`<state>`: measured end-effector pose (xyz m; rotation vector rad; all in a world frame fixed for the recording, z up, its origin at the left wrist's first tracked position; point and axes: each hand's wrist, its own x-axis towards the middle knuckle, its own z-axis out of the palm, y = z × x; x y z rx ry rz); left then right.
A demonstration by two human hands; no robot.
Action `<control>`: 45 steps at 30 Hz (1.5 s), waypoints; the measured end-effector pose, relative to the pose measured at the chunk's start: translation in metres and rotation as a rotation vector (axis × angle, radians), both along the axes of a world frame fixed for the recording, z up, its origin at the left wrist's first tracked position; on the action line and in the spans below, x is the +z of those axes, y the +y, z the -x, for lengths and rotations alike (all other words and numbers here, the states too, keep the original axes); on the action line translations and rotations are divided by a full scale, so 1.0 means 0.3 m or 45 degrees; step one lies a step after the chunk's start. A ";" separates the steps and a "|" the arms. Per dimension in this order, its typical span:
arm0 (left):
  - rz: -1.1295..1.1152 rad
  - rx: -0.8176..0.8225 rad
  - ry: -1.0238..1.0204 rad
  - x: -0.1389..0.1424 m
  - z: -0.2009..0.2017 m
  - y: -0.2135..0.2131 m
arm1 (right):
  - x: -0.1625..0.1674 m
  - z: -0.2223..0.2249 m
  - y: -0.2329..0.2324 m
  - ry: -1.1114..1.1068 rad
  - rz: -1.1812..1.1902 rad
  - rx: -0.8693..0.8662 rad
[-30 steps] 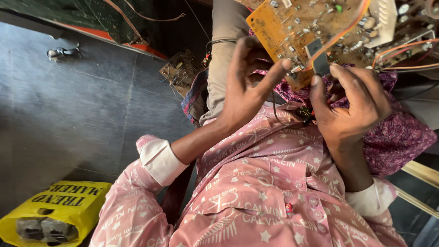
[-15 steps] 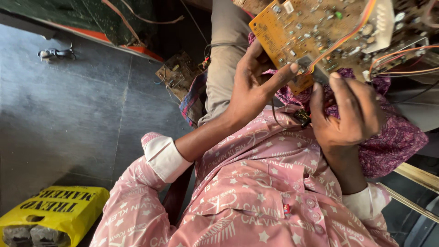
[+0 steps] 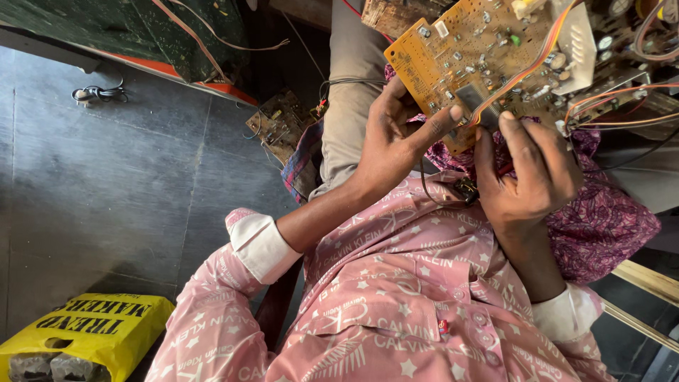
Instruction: The person is repairing a circuit board by attaching a small black component, testing connections with a multimeter, and using a screwdriver to secure parts. They handle the board, wires, and tools throughout the process.
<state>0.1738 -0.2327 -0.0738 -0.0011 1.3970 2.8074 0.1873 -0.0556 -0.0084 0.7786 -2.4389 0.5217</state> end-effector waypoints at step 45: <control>0.056 0.155 -0.009 0.043 0.032 0.015 | -0.005 0.005 -0.042 -0.113 0.053 0.001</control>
